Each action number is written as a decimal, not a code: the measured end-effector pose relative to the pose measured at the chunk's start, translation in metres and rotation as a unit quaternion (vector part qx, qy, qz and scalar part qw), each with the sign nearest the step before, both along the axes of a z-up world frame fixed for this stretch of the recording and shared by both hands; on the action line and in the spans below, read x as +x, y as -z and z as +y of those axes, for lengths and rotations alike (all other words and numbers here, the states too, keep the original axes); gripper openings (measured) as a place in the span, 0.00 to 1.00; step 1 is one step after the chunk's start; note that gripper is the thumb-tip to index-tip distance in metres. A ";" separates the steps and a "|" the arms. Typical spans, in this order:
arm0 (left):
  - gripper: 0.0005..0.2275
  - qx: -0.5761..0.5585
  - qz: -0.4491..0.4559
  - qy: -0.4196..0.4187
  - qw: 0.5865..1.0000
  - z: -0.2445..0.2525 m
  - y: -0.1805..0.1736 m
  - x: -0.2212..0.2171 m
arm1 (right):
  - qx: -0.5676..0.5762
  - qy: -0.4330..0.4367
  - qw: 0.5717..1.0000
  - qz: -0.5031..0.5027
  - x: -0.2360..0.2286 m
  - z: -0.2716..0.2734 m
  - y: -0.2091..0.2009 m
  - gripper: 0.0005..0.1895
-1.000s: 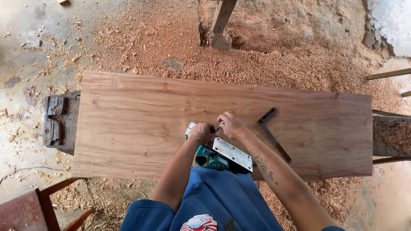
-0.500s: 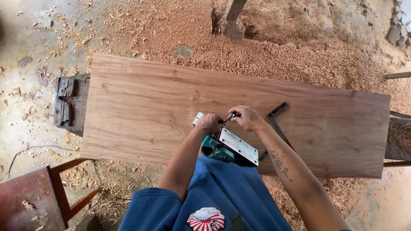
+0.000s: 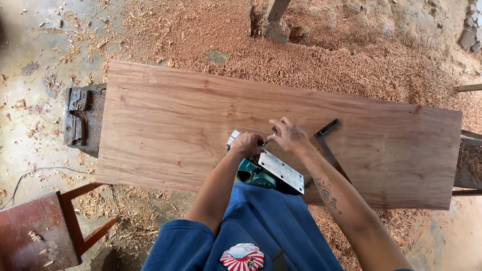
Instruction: Adjusting and assembling the components of an electric hand planer on a workbench.
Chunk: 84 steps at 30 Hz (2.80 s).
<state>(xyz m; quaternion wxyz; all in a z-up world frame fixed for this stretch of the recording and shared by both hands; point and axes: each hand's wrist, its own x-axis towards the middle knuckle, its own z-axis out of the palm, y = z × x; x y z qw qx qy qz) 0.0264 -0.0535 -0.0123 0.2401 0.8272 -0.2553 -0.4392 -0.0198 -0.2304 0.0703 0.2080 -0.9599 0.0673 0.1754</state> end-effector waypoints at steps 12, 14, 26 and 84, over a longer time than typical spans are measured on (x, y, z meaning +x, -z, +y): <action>0.15 -0.032 -0.012 0.068 0.997 -0.005 0.045 -0.002 | -0.002 -0.076 0.997 -0.008 -0.007 -0.032 0.020 0.22; 0.17 -0.023 0.002 0.070 0.997 -0.005 0.032 0.002 | -0.010 -0.057 0.998 0.004 -0.008 -0.029 0.019 0.22; 0.16 -0.036 -0.004 0.031 0.999 -0.002 0.026 0.000 | 0.077 -0.029 0.996 0.039 -0.009 -0.026 0.007 0.16; 0.61 0.100 -0.050 0.261 0.959 0.041 0.008 0.014 | 0.195 -0.092 0.976 0.008 -0.046 0.023 0.086 0.11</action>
